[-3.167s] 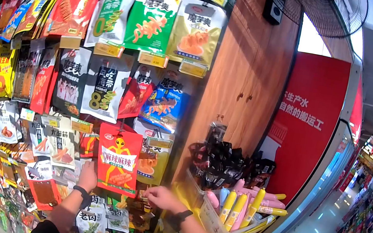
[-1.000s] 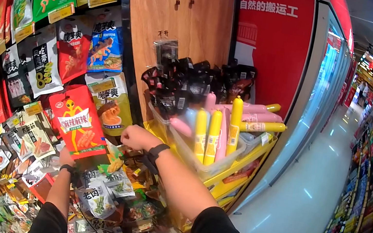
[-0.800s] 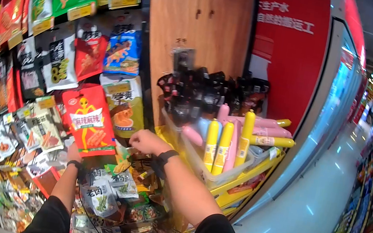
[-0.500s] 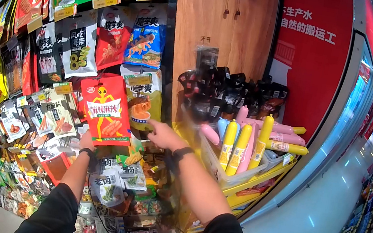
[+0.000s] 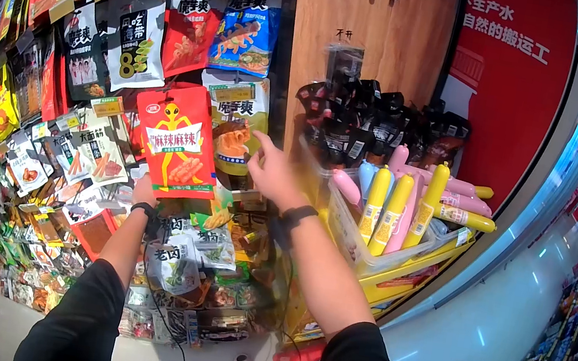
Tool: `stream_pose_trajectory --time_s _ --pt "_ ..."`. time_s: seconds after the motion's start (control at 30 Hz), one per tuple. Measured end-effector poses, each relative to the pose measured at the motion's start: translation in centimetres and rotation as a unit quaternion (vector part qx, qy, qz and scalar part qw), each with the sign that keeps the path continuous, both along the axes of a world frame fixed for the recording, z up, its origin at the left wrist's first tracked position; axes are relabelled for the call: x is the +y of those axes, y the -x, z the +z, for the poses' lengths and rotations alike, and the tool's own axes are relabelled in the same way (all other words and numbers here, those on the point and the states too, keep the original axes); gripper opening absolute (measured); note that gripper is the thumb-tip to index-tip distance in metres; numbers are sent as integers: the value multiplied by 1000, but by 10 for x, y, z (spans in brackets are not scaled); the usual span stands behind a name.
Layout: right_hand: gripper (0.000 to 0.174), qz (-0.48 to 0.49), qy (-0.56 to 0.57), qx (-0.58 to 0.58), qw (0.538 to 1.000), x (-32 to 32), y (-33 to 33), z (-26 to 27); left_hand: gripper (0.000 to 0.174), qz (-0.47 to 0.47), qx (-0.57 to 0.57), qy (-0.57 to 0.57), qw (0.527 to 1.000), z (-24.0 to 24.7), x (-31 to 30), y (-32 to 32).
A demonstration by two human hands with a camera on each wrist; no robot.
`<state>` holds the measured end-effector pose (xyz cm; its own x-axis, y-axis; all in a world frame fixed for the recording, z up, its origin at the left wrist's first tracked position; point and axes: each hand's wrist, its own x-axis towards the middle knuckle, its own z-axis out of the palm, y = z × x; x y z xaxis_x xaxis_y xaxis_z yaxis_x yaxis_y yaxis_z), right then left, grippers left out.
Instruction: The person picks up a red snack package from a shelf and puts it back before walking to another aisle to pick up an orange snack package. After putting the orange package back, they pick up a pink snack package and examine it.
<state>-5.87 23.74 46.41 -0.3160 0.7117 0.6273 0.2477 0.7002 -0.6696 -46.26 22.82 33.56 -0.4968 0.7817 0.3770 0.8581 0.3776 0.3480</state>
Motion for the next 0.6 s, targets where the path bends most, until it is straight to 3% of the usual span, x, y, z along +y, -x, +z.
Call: stream_pose_trajectory --time_s 0.1,0.3,0.37,0.6 --pt "51 -10 -33 18 999 5 2 -2 43 -16 9 -3 1000 -4 0 5" --pt "48 15 30 39 999 -4 3 3 38 -15 -36 -17 999 1 0 1" --pt "48 -12 -14 10 1000 2 2 0 36 -17 1 -9 1000 2 -2 -2" --pt "46 -51 -1 11 999 6 -1 -2 38 -10 -21 -18 1000 4 -3 -3"
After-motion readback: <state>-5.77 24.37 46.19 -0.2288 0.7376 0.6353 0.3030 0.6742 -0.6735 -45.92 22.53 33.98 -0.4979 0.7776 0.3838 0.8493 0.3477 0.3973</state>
